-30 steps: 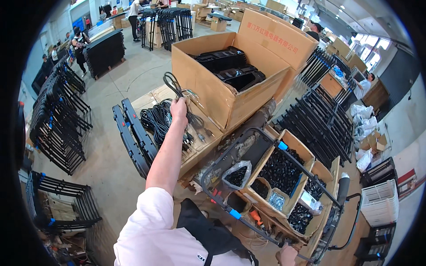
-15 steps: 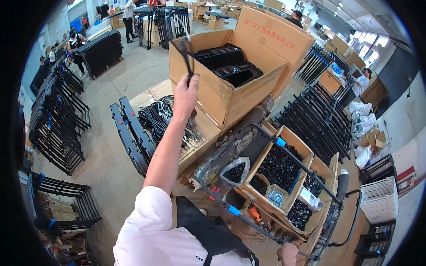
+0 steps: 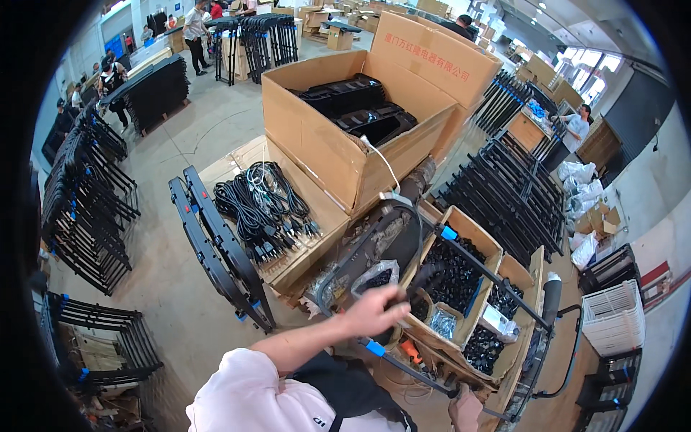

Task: The person assembles a black electronic device by attaching a handle, inserting a power cord, and securing components with a cordless drill. They work at a station with boxes of parts and stacks of similar devices in a warehouse setting.

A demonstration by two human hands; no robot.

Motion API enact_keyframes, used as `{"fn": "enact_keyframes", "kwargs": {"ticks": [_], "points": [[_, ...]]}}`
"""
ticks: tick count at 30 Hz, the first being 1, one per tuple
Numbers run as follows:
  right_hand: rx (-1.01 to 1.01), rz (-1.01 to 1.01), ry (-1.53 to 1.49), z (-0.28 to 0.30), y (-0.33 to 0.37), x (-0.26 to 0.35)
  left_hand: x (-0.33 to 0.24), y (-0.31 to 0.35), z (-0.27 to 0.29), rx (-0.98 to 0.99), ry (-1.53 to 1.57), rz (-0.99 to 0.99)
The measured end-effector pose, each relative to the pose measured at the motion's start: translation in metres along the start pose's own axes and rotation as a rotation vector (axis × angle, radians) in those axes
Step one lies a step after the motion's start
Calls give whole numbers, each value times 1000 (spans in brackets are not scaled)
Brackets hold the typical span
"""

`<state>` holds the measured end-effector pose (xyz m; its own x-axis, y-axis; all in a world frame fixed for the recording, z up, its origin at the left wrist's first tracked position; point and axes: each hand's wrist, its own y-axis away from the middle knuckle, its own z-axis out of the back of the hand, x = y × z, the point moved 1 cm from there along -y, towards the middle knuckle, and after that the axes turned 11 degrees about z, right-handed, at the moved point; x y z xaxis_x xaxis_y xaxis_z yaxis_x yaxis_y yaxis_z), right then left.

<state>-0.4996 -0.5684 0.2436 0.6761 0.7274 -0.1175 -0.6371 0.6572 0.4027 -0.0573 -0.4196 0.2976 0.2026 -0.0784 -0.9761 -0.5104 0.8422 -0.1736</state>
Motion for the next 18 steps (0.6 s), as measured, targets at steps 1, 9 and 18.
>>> {"fn": "enact_keyframes", "kwargs": {"ticks": [1,9,18], "points": [[-89,32,-61,6,6,9,9,14,-13,116,12,97],[168,-40,97,-27,-6,-14,19,33,-50,252,315,298],[117,-49,29,-2,-5,0,17,54,-55,406,169,192]]}}
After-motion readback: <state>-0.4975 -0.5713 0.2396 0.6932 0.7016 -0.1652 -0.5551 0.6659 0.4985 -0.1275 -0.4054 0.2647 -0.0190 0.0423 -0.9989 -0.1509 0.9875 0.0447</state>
